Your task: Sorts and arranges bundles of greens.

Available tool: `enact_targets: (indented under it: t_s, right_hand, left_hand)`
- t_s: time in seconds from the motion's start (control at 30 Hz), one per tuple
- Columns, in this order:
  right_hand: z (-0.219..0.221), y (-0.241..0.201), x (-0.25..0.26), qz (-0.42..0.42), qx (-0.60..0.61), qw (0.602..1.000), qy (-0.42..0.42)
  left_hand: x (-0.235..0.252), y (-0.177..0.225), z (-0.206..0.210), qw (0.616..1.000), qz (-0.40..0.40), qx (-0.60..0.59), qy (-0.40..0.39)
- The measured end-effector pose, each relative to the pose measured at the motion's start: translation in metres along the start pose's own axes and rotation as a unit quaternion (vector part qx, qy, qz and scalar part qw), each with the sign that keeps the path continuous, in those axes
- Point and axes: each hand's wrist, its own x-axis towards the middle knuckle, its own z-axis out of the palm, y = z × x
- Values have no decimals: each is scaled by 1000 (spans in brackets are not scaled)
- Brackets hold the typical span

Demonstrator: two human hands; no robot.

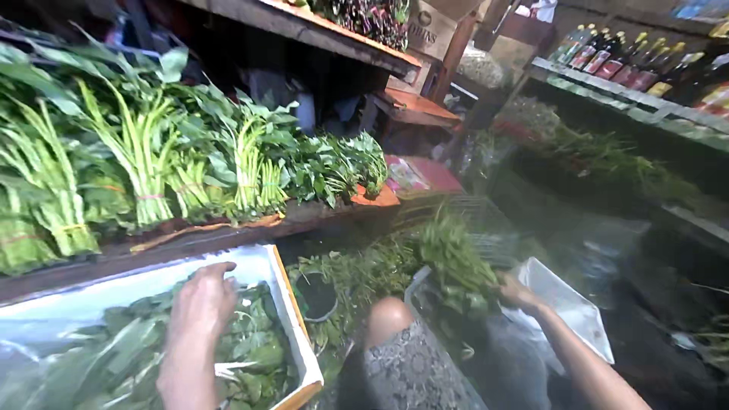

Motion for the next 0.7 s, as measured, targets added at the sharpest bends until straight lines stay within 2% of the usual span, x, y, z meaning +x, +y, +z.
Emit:
enact_targets:
  t_s: [0.07,0.17,0.27,0.33,0.47,0.6,0.7]
  right_hand:
    - [8,18,6,27,28,996,-83]
    - [-2,6,-3,49,59,991,-112]
    - [-19,-13,-8,74,12,989,-130]
    - [-31,-23,0,75,-23,992,-102]
    - [-65,-61,3,75,-31,997,13]
    - [-141,-113,16,9,-36,997,69]
    - [-194,-174,9,-10,-62,990,128]
  left_hand:
    - [0,1,-1,1000,-3,6,7]
    - [-1,6,-2,1000,-16,14,-2]
    - [0,10,2,1000,-16,22,-11]
    - [1,11,4,1000,-14,23,-10]
    - [3,9,6,999,-24,27,-14]
    - [6,5,7,999,-32,36,-23]
    - [6,2,5,999,-33,36,-11]
